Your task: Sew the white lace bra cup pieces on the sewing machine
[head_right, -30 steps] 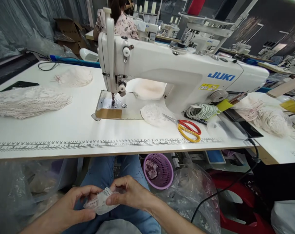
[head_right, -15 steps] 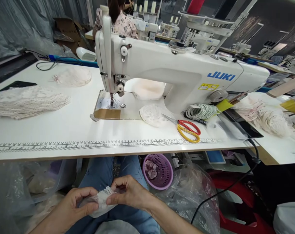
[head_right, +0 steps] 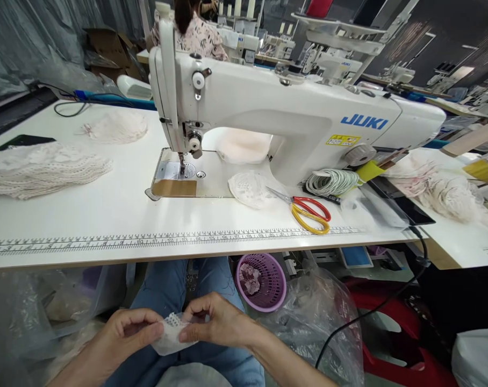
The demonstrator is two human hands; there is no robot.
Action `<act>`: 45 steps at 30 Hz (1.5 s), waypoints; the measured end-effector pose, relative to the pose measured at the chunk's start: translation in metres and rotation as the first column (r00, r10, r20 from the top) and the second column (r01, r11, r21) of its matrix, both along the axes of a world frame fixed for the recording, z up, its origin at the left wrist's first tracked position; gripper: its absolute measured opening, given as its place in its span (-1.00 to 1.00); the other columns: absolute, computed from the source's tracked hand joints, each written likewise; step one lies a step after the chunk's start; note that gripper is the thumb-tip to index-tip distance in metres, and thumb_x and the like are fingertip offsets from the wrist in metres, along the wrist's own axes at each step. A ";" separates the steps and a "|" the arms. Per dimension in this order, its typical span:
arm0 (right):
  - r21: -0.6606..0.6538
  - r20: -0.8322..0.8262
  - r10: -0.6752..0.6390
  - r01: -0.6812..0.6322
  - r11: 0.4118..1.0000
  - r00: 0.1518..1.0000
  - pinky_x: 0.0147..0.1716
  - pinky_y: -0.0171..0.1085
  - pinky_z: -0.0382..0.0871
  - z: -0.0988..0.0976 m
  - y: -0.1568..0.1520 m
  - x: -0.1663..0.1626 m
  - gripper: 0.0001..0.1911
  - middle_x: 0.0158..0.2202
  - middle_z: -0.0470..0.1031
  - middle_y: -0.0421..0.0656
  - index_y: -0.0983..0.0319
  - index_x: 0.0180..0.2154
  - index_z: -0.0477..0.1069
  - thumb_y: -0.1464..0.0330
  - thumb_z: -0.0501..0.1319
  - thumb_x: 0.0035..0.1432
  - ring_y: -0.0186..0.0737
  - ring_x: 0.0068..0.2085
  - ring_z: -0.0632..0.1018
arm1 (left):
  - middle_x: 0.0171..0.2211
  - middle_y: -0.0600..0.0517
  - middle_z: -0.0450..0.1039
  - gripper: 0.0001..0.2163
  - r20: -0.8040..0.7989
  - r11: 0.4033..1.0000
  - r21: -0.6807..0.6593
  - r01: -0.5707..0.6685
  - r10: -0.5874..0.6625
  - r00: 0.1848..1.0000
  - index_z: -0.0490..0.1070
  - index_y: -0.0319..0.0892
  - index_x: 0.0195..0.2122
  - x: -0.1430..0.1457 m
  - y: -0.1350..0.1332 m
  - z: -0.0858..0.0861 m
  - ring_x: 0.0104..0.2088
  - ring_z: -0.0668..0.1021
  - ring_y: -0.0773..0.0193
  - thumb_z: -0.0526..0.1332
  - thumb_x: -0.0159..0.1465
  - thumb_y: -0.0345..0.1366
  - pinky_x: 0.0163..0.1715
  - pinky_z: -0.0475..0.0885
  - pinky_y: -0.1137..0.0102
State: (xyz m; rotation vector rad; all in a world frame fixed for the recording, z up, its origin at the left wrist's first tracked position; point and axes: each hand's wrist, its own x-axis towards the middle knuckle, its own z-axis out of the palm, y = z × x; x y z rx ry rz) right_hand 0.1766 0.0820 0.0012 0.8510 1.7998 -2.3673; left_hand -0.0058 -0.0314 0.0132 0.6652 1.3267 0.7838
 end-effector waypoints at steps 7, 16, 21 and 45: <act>-0.014 -0.027 0.060 -0.061 0.998 0.998 -0.44 -0.39 0.22 0.000 0.005 0.011 -0.61 -0.49 0.41 -0.21 0.34 -0.41 0.52 0.12 0.38 -0.12 -0.39 -0.47 0.36 | -0.56 0.07 0.38 -0.66 0.091 0.979 -0.102 -0.176 0.185 0.978 0.47 -0.21 -0.54 0.005 -0.002 0.010 -0.46 0.34 0.31 0.36 -0.01 0.01 -0.43 0.26 0.52; -0.123 -0.073 0.063 -0.072 0.990 0.995 -0.32 -0.35 0.30 -0.001 0.006 0.023 -0.52 -0.43 0.41 -0.21 0.31 -0.39 0.49 0.00 0.30 -0.09 -0.38 -0.42 0.40 | -0.62 0.15 0.22 -0.62 0.250 0.975 -0.170 -0.143 0.183 0.951 0.32 -0.22 -0.56 0.001 -0.001 0.000 -0.55 0.21 0.40 0.37 0.00 -0.01 -0.53 0.14 0.54; -0.038 -0.091 0.036 -0.040 0.998 0.995 -0.40 -0.40 0.22 0.002 0.003 0.017 -0.54 -0.48 0.37 -0.27 0.30 -0.40 0.46 0.05 0.39 -0.20 -0.41 -0.44 0.33 | -0.61 0.15 0.22 -0.62 0.231 0.972 -0.172 -0.163 0.201 0.952 0.30 -0.22 -0.56 0.004 0.001 0.001 -0.54 0.22 0.40 0.37 0.00 -0.01 -0.52 0.15 0.54; 0.153 0.046 -0.002 -0.005 0.988 0.999 -0.57 -0.43 0.05 0.022 -0.001 -0.018 -0.66 -0.60 0.20 -0.32 0.29 -0.48 0.36 0.15 0.34 -0.10 -0.45 -0.53 0.20 | -0.47 0.04 0.47 -0.77 -0.329 0.971 0.097 0.218 -0.175 0.928 0.51 -0.17 -0.42 -0.011 0.013 0.010 -0.40 0.43 0.21 0.24 0.08 -0.10 -0.40 0.28 0.48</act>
